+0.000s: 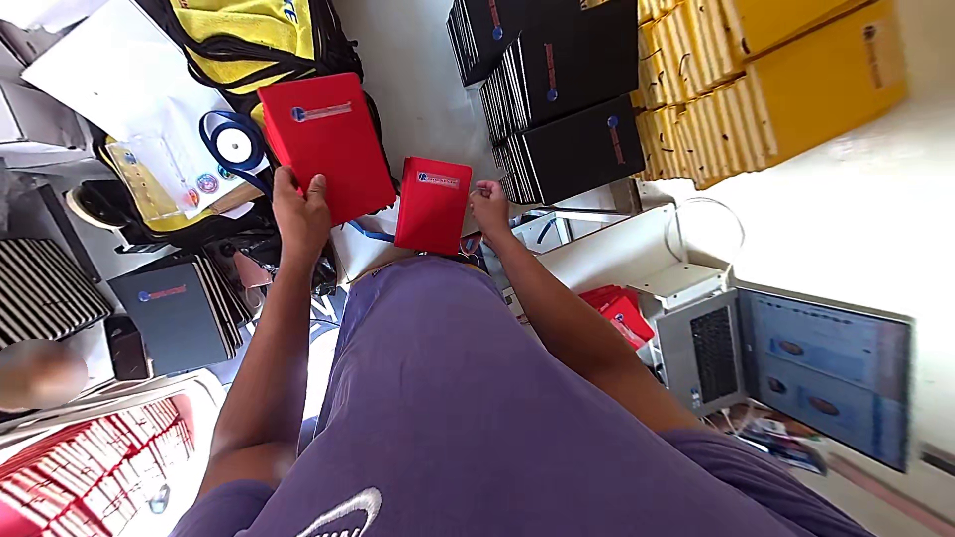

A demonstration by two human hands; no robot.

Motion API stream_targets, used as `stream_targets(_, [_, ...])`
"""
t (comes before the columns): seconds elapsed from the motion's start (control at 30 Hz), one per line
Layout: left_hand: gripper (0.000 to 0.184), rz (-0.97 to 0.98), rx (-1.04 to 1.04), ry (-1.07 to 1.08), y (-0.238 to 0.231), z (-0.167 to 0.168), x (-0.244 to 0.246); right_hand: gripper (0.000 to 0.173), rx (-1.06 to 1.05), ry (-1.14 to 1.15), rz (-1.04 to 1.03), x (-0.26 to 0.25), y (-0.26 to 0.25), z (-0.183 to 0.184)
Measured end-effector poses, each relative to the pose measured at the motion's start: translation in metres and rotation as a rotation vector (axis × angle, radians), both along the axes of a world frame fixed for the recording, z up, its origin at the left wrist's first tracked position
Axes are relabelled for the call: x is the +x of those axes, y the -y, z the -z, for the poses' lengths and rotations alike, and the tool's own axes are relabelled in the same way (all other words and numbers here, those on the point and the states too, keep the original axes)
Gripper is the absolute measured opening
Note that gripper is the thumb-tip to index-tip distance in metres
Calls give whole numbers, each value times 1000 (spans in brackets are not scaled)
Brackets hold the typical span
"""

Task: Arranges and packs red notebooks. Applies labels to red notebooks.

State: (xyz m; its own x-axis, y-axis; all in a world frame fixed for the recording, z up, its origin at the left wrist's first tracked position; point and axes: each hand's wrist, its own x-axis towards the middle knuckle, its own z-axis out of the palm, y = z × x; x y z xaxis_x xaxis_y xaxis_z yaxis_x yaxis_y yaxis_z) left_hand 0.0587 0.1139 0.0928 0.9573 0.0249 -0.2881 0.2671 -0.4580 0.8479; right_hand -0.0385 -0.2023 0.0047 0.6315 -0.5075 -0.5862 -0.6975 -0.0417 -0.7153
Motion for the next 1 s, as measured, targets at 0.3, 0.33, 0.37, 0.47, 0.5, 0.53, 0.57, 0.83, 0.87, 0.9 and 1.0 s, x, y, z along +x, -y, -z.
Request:
stream_targets(0.3, [42,-10,318,-8,-22,24,9,29,-547,159,-1002,64,-5,14])
stream_targets(0.33, [45,-14,331,-4,-22,25,10,30,-548,152,-1069,72,-5,14])
stream_targets(0.37, [50,-10,340,-5,-22,24,10,32,-550,148,-1134,80,-6,14])
stream_targets(0.47, [64,-14,389,20,-25,23,7,40,-556,83,-1288,98,-11,11])
stream_targets(0.5, [66,-18,396,41,-25,22,5,42,-557,61,-1320,102,-13,9])
stream_targets(0.53, [66,-20,387,69,-24,20,2,42,-559,45,-1344,104,-13,7])
stream_targets(0.57, [65,-18,371,98,-22,17,-1,41,-565,39,-1365,106,-14,6])
stream_targets(0.83, [43,230,108,153,22,-21,-36,25,-605,49,-1446,117,-17,12])
stream_targets(0.87, [40,266,63,175,30,-22,-42,20,-599,52,-1448,118,-17,13])
stream_targets(0.9, [38,303,18,188,38,-23,-47,15,-588,59,-1447,119,-17,15])
stream_targets(1.0, [32,409,-92,195,58,-20,-61,17,-549,22,-1425,124,-18,18])
